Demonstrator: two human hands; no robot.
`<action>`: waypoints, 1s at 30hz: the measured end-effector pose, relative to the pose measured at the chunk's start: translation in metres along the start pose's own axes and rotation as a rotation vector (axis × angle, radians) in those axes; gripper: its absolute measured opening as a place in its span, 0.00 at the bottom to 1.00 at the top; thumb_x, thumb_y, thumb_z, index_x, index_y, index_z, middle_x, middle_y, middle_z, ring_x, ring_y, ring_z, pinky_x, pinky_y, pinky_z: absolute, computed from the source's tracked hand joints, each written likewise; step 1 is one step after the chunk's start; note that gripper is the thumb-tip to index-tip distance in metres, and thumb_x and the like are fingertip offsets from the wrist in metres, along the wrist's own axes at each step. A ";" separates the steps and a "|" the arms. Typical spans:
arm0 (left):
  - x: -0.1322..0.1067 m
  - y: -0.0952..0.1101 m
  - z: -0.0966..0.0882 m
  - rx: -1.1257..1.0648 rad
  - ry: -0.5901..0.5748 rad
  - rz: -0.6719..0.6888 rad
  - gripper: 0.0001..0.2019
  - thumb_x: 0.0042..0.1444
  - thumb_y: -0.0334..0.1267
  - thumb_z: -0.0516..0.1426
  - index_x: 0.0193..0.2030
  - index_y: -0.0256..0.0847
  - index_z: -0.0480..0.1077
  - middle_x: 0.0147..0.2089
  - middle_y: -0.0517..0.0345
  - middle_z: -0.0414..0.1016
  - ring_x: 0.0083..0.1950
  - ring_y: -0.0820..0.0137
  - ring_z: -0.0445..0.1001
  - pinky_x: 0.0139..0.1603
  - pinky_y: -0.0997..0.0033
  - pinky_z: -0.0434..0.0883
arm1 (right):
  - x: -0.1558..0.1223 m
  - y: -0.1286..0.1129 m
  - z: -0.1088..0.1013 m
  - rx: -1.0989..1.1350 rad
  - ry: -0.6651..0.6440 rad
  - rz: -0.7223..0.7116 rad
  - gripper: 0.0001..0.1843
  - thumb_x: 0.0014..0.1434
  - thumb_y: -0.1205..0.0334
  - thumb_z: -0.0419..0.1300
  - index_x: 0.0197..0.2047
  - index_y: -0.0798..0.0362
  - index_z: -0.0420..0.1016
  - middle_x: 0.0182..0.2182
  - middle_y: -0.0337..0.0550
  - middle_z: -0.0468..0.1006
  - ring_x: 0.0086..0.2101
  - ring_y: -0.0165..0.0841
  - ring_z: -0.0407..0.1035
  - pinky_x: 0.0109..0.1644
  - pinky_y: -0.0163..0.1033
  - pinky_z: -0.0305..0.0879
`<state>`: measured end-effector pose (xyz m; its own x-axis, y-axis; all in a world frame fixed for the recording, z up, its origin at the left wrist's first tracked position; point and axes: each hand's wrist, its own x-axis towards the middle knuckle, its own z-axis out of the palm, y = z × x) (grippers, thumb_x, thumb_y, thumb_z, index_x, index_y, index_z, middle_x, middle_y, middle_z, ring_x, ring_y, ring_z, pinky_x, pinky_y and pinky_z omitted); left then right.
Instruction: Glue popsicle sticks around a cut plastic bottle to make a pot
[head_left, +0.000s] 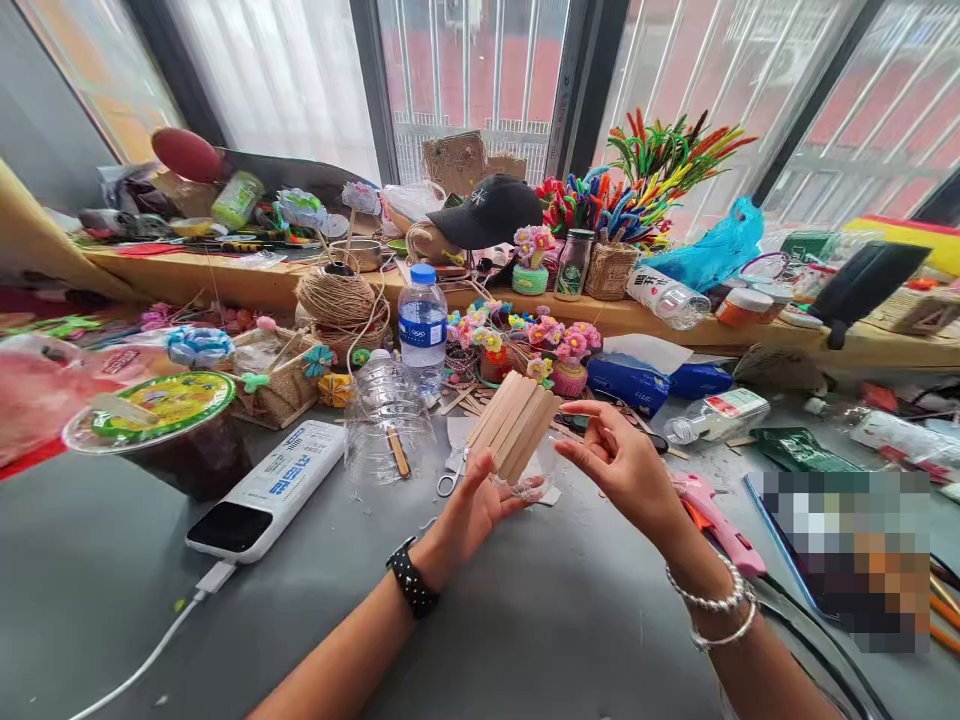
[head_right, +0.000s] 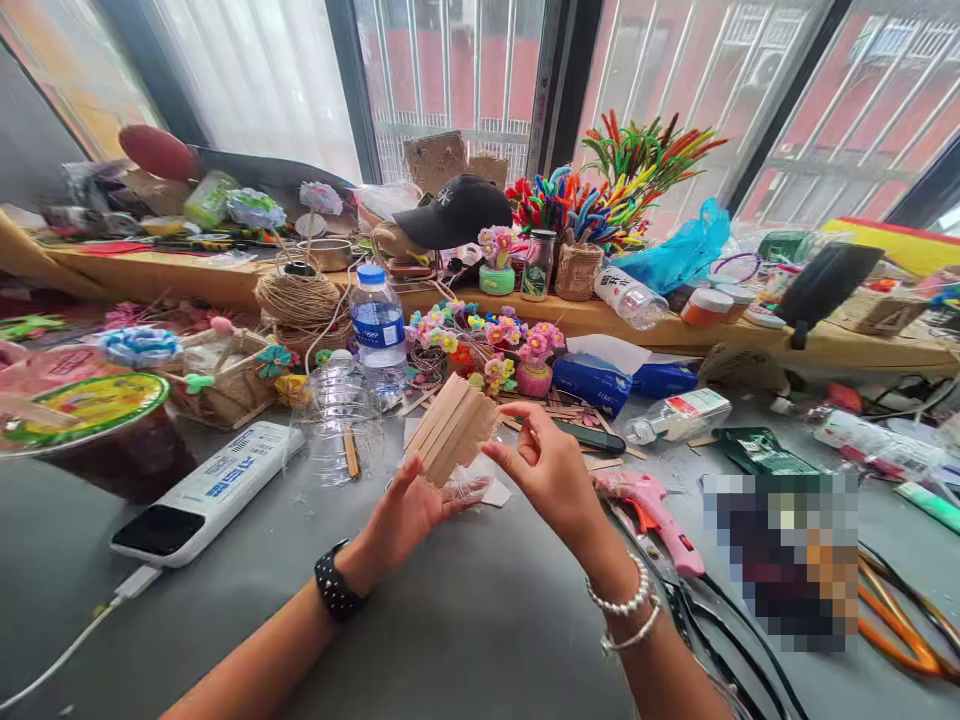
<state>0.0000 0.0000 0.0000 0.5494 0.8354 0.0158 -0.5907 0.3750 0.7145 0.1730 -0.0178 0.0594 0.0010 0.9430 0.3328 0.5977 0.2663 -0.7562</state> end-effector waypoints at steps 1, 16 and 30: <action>0.000 -0.001 0.000 -0.002 -0.009 0.001 0.37 0.53 0.47 0.54 0.63 0.43 0.36 0.62 0.39 0.48 0.52 0.48 0.65 0.55 0.43 0.54 | 0.000 0.001 -0.001 -0.006 -0.010 -0.001 0.21 0.49 0.48 0.57 0.42 0.53 0.68 0.17 0.30 0.53 0.19 0.24 0.51 0.25 0.32 0.49; 0.000 -0.001 0.006 0.013 -0.007 -0.045 0.43 0.46 0.50 0.58 0.63 0.43 0.37 0.60 0.39 0.52 0.51 0.45 0.65 0.50 0.49 0.60 | 0.001 0.003 -0.009 0.486 0.051 0.167 0.13 0.48 0.52 0.59 0.30 0.54 0.73 0.16 0.33 0.62 0.17 0.21 0.47 0.17 0.31 0.41; 0.003 0.004 0.000 -0.125 0.085 0.005 0.38 0.51 0.53 0.51 0.63 0.40 0.38 0.61 0.40 0.52 0.53 0.49 0.65 0.50 0.58 0.62 | 0.009 0.027 -0.030 -0.265 -0.120 0.195 0.20 0.53 0.50 0.49 0.25 0.53 0.76 0.18 0.40 0.72 0.23 0.30 0.63 0.26 0.34 0.54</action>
<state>-0.0011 0.0040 0.0029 0.4973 0.8665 -0.0437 -0.6654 0.4133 0.6216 0.2133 -0.0077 0.0588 0.0507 0.9919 0.1165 0.7827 0.0329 -0.6215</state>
